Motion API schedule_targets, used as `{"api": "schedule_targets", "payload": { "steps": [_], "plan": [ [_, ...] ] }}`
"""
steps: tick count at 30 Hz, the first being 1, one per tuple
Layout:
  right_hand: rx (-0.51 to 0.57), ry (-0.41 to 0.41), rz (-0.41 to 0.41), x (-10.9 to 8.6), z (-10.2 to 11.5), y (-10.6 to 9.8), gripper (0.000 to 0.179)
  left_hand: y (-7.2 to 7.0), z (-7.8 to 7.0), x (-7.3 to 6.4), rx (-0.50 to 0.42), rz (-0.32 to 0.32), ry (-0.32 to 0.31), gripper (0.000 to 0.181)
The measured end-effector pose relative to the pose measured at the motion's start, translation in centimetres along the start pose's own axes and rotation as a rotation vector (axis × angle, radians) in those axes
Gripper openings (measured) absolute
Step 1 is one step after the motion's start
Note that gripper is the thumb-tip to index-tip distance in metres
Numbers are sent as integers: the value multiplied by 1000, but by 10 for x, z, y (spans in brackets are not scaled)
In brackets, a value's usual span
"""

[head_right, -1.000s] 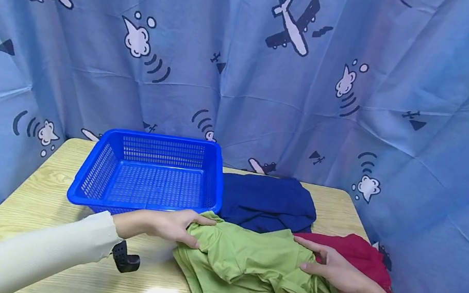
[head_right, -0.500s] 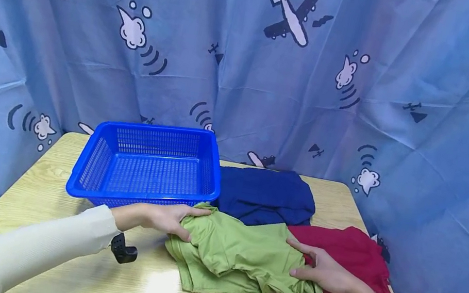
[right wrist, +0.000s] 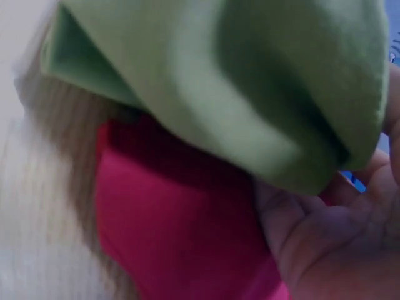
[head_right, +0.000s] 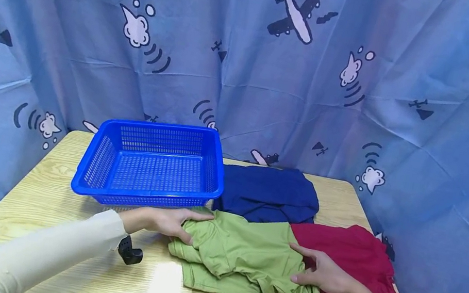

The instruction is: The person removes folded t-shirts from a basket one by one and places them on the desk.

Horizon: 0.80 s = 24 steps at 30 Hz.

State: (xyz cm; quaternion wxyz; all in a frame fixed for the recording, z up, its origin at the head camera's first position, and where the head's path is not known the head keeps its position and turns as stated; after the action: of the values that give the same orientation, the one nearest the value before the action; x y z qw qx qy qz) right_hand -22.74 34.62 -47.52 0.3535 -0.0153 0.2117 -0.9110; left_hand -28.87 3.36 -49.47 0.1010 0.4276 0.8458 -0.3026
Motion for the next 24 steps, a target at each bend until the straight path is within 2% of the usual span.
{"api": "schedule_targets", "payload": {
  "steps": [7,10,16,19,24],
  "plan": [
    [-50,-62,17,2,-8,0,71,4,-4,1,191,3,61,83],
    [-54,-38,17,3,-9,-1,72,5,-4,1,228,19,37,83],
    [9,35,31,3,-16,-3,74,10,-3,2,226,46,-26,82],
    [32,16,43,2,-18,-2,73,13,-4,1,263,34,-32,84],
    [53,-12,64,4,-18,2,73,16,-6,-2,391,4,-38,85]
  ]
}}
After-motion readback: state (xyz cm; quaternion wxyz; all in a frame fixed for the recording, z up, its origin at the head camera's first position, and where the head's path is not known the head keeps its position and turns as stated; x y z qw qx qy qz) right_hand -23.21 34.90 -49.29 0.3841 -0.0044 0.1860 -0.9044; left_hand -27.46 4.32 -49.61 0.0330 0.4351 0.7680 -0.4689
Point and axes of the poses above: each hand's wrist, its own x-axis towards the middle knuckle, its own y-axis out of the palm, z = x × y, the point moved 9 cm from there along x, towards the middle knuckle, and after that the axes turned 9 degrees about -y, right-handed, at the moved point
